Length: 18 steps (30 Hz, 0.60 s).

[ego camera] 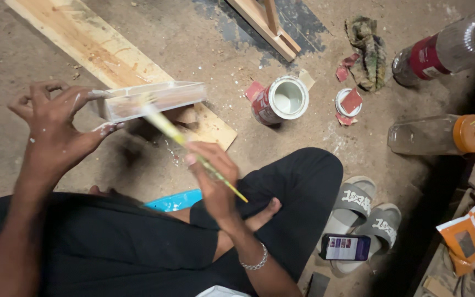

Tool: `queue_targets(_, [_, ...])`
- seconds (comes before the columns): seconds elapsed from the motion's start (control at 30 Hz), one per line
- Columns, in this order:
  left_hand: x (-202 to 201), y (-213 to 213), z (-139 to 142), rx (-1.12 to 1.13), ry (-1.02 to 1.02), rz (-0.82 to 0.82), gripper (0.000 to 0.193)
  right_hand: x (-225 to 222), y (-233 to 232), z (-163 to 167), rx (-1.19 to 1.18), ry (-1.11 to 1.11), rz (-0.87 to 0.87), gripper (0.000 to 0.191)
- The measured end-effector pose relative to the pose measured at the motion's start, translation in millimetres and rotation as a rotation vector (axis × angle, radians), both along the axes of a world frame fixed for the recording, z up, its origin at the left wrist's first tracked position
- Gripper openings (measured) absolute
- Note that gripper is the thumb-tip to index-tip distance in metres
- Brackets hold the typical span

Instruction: The person paints a small wooden box with white paint using a paintbrush. They hold the box with one hand and apply paint to the interior and exterior surfaces, reorienting the box to cover all sides.

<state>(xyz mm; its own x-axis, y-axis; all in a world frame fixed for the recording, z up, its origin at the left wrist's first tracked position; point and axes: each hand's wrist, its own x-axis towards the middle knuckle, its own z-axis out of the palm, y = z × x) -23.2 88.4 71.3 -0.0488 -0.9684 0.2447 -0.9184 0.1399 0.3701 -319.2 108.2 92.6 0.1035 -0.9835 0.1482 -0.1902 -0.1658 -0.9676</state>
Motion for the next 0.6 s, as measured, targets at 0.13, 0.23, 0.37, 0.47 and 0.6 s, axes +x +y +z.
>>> queue_targets(0.13, [-0.7,-1.9,6.2,0.024,-0.033,0.007,0.052,1.8,-1.3,-18.0,0.386,-0.513,0.11,0.025])
queue_targets(0.23, [-2.4,-1.9,10.0,-0.013,-0.094,0.002,0.057,-15.8,-23.9,-38.9,0.33,-0.377,-0.092,0.027])
queue_targets(0.37, [-3.0,-5.4,8.8,-0.043,-0.094,-0.002,0.055,-33.2,-45.0,-52.2,0.071,-0.1,-0.35,0.023])
queue_targets(0.47, [-1.1,-6.1,6.8,0.011,-0.028,-0.015,0.054,-32.9,-42.0,-44.0,-0.166,0.2,-0.369,0.021])
queue_targets(0.6, [-2.0,-5.0,8.9,-0.018,-0.021,-0.023,0.054,-16.8,-21.4,-24.5,-0.143,0.191,-0.163,0.021])
